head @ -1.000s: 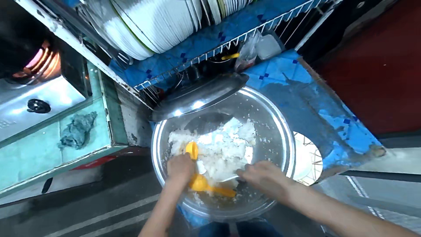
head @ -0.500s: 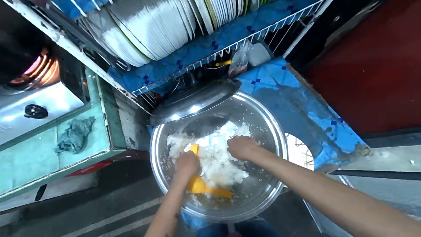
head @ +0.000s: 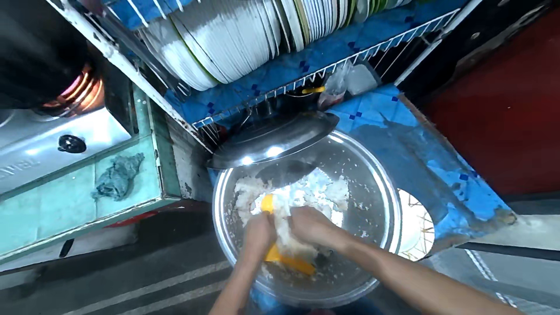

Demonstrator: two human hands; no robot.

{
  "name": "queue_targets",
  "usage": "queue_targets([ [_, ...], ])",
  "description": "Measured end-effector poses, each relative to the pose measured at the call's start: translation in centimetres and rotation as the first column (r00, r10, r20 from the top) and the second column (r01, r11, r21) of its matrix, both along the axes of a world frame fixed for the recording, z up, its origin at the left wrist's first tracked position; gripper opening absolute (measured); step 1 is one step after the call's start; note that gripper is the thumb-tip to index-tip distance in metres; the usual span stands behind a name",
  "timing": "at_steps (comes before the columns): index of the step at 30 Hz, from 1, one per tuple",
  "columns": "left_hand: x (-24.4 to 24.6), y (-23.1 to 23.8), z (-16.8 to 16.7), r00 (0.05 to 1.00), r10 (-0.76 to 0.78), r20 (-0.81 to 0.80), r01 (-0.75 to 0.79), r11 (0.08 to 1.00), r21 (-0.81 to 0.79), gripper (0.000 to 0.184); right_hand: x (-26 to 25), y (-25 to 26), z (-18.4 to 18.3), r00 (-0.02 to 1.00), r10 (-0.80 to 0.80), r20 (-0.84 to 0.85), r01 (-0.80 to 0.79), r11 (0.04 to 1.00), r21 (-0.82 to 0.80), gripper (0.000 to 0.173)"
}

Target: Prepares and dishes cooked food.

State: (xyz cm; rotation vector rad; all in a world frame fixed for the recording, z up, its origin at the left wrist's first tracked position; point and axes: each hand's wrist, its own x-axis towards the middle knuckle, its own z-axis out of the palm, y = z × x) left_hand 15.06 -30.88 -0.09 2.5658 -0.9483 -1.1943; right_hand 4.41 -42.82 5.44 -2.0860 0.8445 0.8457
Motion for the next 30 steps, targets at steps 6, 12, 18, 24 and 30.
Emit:
queue_targets([
  [6, 3.7, 4.9, 1.7, 0.905, 0.229, -0.358, -0.339, 0.897, -0.284, 0.030, -7.1, -6.6, 1.3, 0.998, -0.046, 0.035, 0.050, 0.994, -0.100, 0.034],
  [12, 3.4, 4.7, 5.3, 0.870, 0.223, -0.440, -0.391, 0.855, -0.340, 0.024, -8.6, -4.4, 2.9, 0.967, 0.045, 0.251, -0.018, 0.994, -0.109, 0.054],
  [18, 1.0, 4.0, 10.9, 0.977, 0.118, -0.177, -0.180, 0.902, -0.393, 0.028, -8.6, -2.1, 3.0, 0.980, 0.123, 0.156, -0.105, 0.988, -0.114, 0.060],
  [24, -2.5, 2.7, 12.7, 0.997, 0.054, 0.047, -0.037, 0.951, -0.307, 0.039, -8.3, 0.4, 3.0, 0.938, -0.284, 0.200, 0.206, 0.918, 0.340, 0.061],
  [30, -4.1, 3.4, 11.1, 0.987, 0.123, 0.106, -0.072, 0.917, -0.393, 0.040, -8.3, 1.5, 3.3, 0.691, -0.719, 0.073, 0.422, 0.485, 0.766, 0.054],
])
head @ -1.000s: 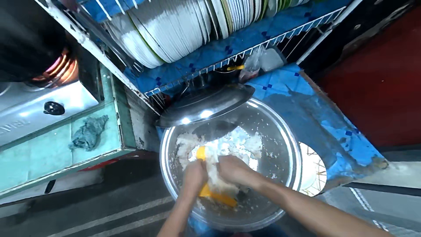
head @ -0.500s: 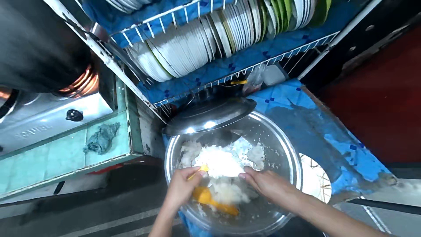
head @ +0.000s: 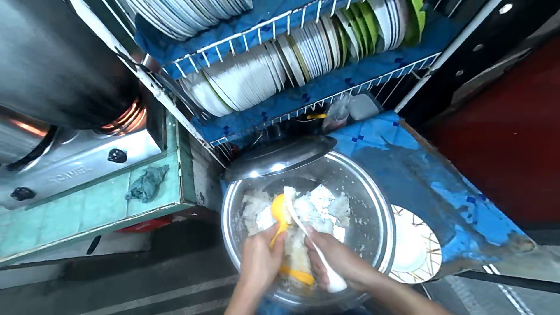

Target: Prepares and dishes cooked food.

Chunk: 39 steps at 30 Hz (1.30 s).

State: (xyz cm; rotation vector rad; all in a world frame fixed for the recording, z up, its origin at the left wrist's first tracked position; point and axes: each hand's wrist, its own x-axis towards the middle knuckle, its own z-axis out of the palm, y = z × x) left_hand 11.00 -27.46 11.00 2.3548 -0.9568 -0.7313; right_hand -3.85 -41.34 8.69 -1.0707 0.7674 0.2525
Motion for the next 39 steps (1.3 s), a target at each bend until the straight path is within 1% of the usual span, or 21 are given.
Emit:
queue_targets([
  [2, 0.3, 0.9, -1.4, 0.996, 0.066, -0.052, -0.072, 0.990, -0.123, 0.037, -0.7, -1.4, 1.5, 0.996, -0.088, -0.002, 0.088, 0.983, 0.164, 0.053],
  [3, 0.4, 1.3, -2.0, 0.990, 0.100, -0.095, -0.115, 0.978, -0.176, 0.036, -1.2, -2.3, 2.1, 0.994, -0.106, 0.004, 0.104, 0.977, 0.184, 0.053],
  [4, 0.4, 1.5, -2.4, 0.984, 0.123, -0.128, -0.149, 0.965, -0.215, 0.035, -1.7, -3.1, 2.4, 0.994, -0.108, 0.022, 0.104, 0.982, 0.156, 0.055],
  [6, 0.1, 1.7, -2.8, 0.978, 0.139, -0.158, -0.176, 0.952, -0.250, 0.034, -2.2, -4.3, 2.4, 0.997, -0.056, 0.049, 0.056, 0.998, 0.006, 0.056],
  [8, -0.3, 1.8, -2.9, 0.977, 0.138, -0.160, -0.179, 0.943, -0.280, 0.034, -2.3, -4.7, 1.9, 0.998, 0.054, 0.033, -0.047, 0.982, -0.185, 0.055],
  [10, -0.8, 1.6, -2.5, 0.981, 0.144, -0.132, -0.178, 0.939, -0.294, 0.032, -2.1, -4.3, 1.5, 0.972, 0.231, -0.037, -0.227, 0.900, -0.371, 0.055],
  [11, -1.0, 1.6, -2.2, 0.982, 0.157, -0.109, -0.182, 0.939, -0.292, 0.032, -2.0, -3.7, 1.5, 0.951, 0.299, -0.082, -0.304, 0.851, -0.428, 0.057],
  [13, -1.3, 1.6, -2.0, 0.982, 0.176, -0.068, -0.188, 0.940, -0.285, 0.031, -1.8, -2.3, 1.7, 0.910, 0.385, -0.152, -0.410, 0.788, -0.459, 0.062],
  [17, -2.2, 2.2, -1.7, 0.987, 0.157, -0.044, -0.163, 0.953, -0.254, 0.032, -1.7, -0.9, 0.9, 0.876, 0.420, -0.237, -0.480, 0.718, -0.505, 0.062],
  [20, -2.5, 3.1, -1.7, 0.988, 0.134, -0.075, -0.149, 0.955, -0.257, 0.032, -1.7, -1.0, -1.1, 0.848, 0.418, -0.325, -0.519, 0.535, -0.667, 0.060],
  [22, -2.2, 3.8, -2.1, 0.984, 0.110, -0.142, -0.148, 0.945, -0.291, 0.031, -2.0, -1.2, -2.6, 0.862, 0.348, -0.370, -0.497, 0.429, -0.754, 0.057],
  [23, -2.0, 4.2, -2.5, 0.976, 0.104, -0.191, -0.161, 0.935, -0.315, 0.030, -2.1, -1.5, -2.8, 0.866, 0.310, -0.392, -0.493, 0.410, -0.767, 0.056],
  [25, -2.0, 4.9, -3.6, 0.942, 0.116, -0.316, -0.228, 0.909, -0.348, 0.029, -2.5, -2.3, -2.3, 0.875, 0.231, -0.426, -0.484, 0.421, -0.767, 0.055],
  [26, -2.0, 5.2, -4.1, 0.910, 0.128, -0.394, -0.277, 0.894, -0.351, 0.029, -3.0, -2.6, -1.9, 0.887, 0.192, -0.419, -0.460, 0.421, -0.782, 0.054],
  [28, -2.2, 5.6, -4.6, 0.839, 0.159, -0.520, -0.370, 0.867, -0.333, 0.028, -4.5, -2.3, -1.2, 0.914, 0.167, -0.371, -0.406, 0.340, -0.848, 0.050],
  [29, -2.5, 5.8, -4.6, 0.794, 0.179, -0.581, -0.426, 0.846, -0.321, 0.027, -5.4, -1.8, -0.9, 0.908, 0.188, -0.375, -0.416, 0.290, -0.862, 0.051],
  [31, -3.3, 5.9, -4.2, 0.710, 0.214, -0.670, -0.526, 0.794, -0.304, 0.026, -6.7, -1.3, -0.5, 0.858, 0.215, -0.466, -0.508, 0.223, -0.832, 0.055],
  [33, -4.3, 6.1, -3.5, 0.670, 0.238, -0.703, -0.590, 0.746, -0.310, 0.025, -7.7, -2.1, -0.5, 0.813, 0.191, -0.550, -0.582, 0.251, -0.773, 0.056],
  [34, -5.0, 6.0, -3.2, 0.662, 0.246, -0.708, -0.614, 0.719, -0.325, 0.026, -8.3, -3.0, -0.6, 0.829, 0.165, -0.535, -0.559, 0.300, -0.773, 0.054],
  [36, -6.9, 5.6, -2.3, 0.633, 0.243, -0.735, -0.654, 0.676, -0.340, 0.030, -10.2, -4.9, -0.5, 0.903, 0.091, -0.419, -0.417, 0.416, -0.808, 0.049],
  [39, -11.4, 3.3, -0.9, 0.519, 0.149, -0.842, -0.691, 0.652, -0.311, 0.041, -14.6, -8.0, 0.7, 0.975, -0.074, -0.211, -0.131, 0.578, -0.805, 0.043],
])
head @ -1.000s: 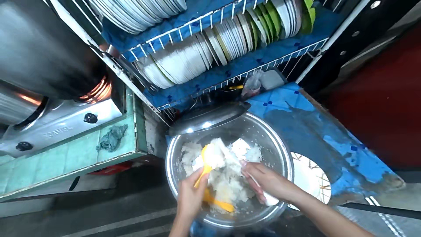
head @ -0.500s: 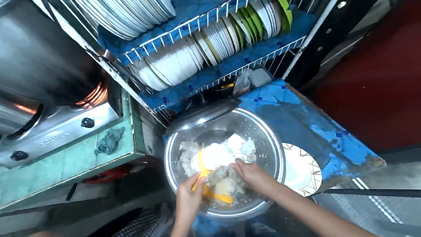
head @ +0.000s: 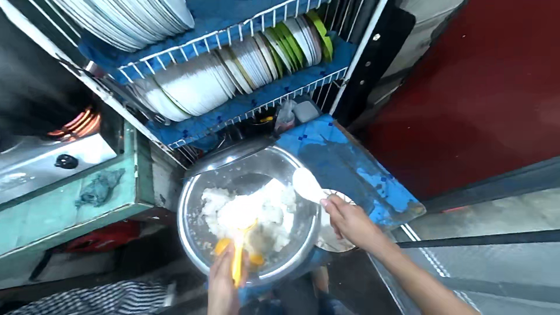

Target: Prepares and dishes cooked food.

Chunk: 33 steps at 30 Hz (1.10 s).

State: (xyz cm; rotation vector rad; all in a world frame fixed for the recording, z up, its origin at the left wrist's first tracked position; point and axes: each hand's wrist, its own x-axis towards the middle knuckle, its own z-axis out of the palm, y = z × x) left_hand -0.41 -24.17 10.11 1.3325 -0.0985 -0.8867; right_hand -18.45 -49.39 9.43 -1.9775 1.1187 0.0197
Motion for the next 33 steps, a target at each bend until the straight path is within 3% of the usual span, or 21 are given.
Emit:
queue_targets([
  [2, -4.1, -2.9, 0.0, 0.994, -0.049, -0.101, 0.041, 0.996, -0.082, 0.044, -4.0, -2.1, 0.9, 0.984, -0.131, 0.121, 0.124, 0.991, 0.058, 0.043],
  [5, -10.5, -8.5, -2.6, 0.973, -0.128, -0.192, 0.101, 0.984, -0.144, 0.042, -11.2, -4.8, 1.7, 0.941, -0.230, 0.248, 0.225, 0.973, 0.046, 0.050],
  [7, -13.9, -12.0, -5.1, 0.969, -0.216, -0.117, 0.208, 0.975, -0.078, 0.042, -16.0, -6.0, 2.0, 0.923, -0.271, 0.272, 0.276, 0.961, 0.020, 0.053],
  [11, -17.2, -17.8, -11.9, 0.896, -0.386, 0.218, 0.341, 0.915, 0.217, 0.041, -23.5, -7.0, 2.6, 0.910, -0.350, 0.224, 0.356, 0.934, 0.012, 0.048],
  [13, -17.4, -19.7, -15.2, 0.807, -0.501, 0.314, 0.355, 0.835, 0.419, 0.042, -26.0, -7.5, 2.2, 0.914, -0.361, 0.185, 0.366, 0.930, 0.007, 0.047],
  [16, -16.4, -21.1, -17.0, 0.526, -0.783, 0.331, 0.343, 0.551, 0.761, 0.044, -28.0, -8.0, 1.3, 0.935, -0.319, 0.155, 0.328, 0.944, -0.034, 0.046],
  [18, -15.9, -21.4, -17.3, 0.382, -0.869, 0.316, 0.304, 0.441, 0.845, 0.044, -28.3, -8.2, 1.0, 0.948, -0.286, 0.142, 0.295, 0.954, -0.046, 0.047],
  [20, -15.9, -21.3, -16.8, 0.332, -0.876, 0.351, 0.291, 0.449, 0.845, 0.044, -27.9, -8.2, 0.8, 0.947, -0.274, 0.170, 0.284, 0.958, -0.040, 0.045],
  [22, -16.3, -20.8, -15.9, 0.326, -0.846, 0.423, 0.284, 0.514, 0.809, 0.043, -26.6, -8.3, 0.7, 0.936, -0.274, 0.223, 0.281, 0.960, -0.002, 0.041],
  [26, -16.4, -17.4, -10.1, 0.278, -0.616, 0.737, 0.303, 0.785, 0.541, 0.039, -21.5, -8.5, 0.8, 0.914, -0.241, 0.326, 0.217, 0.970, 0.110, 0.027],
  [29, -12.9, -13.4, -5.9, 0.316, -0.479, 0.819, 0.213, 0.877, 0.431, 0.037, -15.6, -7.6, 2.1, 0.923, -0.154, 0.352, 0.103, 0.982, 0.159, 0.039],
  [31, -7.8, -10.7, -4.5, 0.499, -0.520, 0.693, 0.114, 0.832, 0.543, 0.040, -10.6, -6.8, 2.2, 0.949, -0.028, 0.314, -0.012, 0.992, 0.123, 0.048],
  [33, -1.7, -8.0, -5.2, 0.764, -0.437, 0.475, 0.099, 0.806, 0.583, 0.045, -4.7, -5.7, 1.3, 0.978, 0.172, 0.117, -0.175, 0.984, 0.015, 0.053],
])
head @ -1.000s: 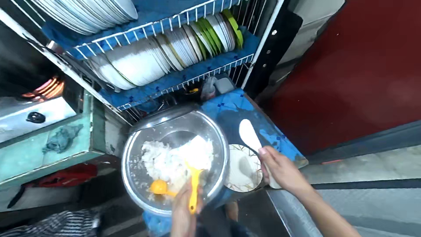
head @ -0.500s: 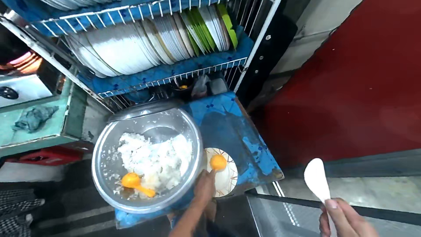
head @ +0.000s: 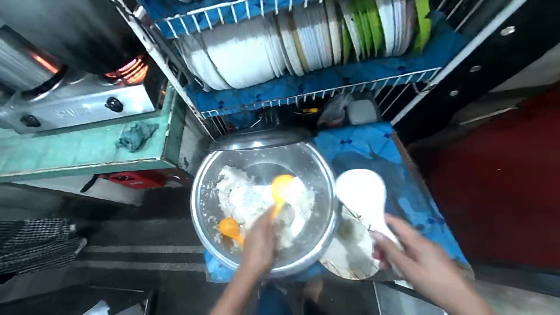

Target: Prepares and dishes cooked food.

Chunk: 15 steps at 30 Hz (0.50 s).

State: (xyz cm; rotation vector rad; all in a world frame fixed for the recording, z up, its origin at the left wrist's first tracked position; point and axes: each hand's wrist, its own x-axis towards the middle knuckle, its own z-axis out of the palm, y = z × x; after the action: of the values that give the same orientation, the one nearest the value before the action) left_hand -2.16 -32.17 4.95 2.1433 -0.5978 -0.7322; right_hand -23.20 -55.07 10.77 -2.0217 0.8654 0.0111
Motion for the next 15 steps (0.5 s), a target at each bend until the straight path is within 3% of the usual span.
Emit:
queue_targets([
  [1, 2.5, 1.1, -1.2, 0.971, 0.161, -0.179, -0.173, 0.984, -0.054, 0.045, 3.5, 0.6, -0.4, 0.989, 0.099, -0.106, -0.107, 0.992, -0.064, 0.054],
  [3, 6.3, 2.6, -3.1, 0.714, 0.394, -0.578, -0.541, 0.835, -0.100, 0.042, 11.2, 2.3, -1.3, 0.923, 0.250, -0.293, -0.308, 0.936, -0.171, 0.056],
  [5, 8.8, 3.3, -4.0, 0.373, 0.422, -0.826, -0.754, 0.657, -0.004, 0.027, 18.4, 3.9, -3.2, 0.825, 0.362, -0.434, -0.496, 0.831, -0.251, 0.055],
  [7, 10.6, 3.3, -5.2, 0.166, 0.377, -0.911, -0.817, 0.570, 0.087, 0.028, 24.9, 5.2, -4.9, 0.744, 0.438, -0.505, -0.624, 0.726, -0.289, 0.065],
  [9, 11.9, 3.0, -6.3, 0.080, 0.359, -0.930, -0.843, 0.523, 0.129, 0.028, 30.3, 6.6, -5.8, 0.659, 0.499, -0.563, -0.727, 0.615, -0.306, 0.075],
  [12, 13.3, 2.4, -6.9, 0.068, 0.390, -0.919, -0.818, 0.549, 0.172, 0.024, 35.8, 8.4, -6.3, 0.541, 0.517, -0.663, -0.826, 0.476, -0.302, 0.066],
  [15, 13.7, 2.5, -7.4, 0.103, 0.390, -0.915, -0.791, 0.590, 0.162, 0.019, 37.7, 9.4, -6.9, 0.443, 0.515, -0.734, -0.860, 0.475, -0.186, 0.060],
])
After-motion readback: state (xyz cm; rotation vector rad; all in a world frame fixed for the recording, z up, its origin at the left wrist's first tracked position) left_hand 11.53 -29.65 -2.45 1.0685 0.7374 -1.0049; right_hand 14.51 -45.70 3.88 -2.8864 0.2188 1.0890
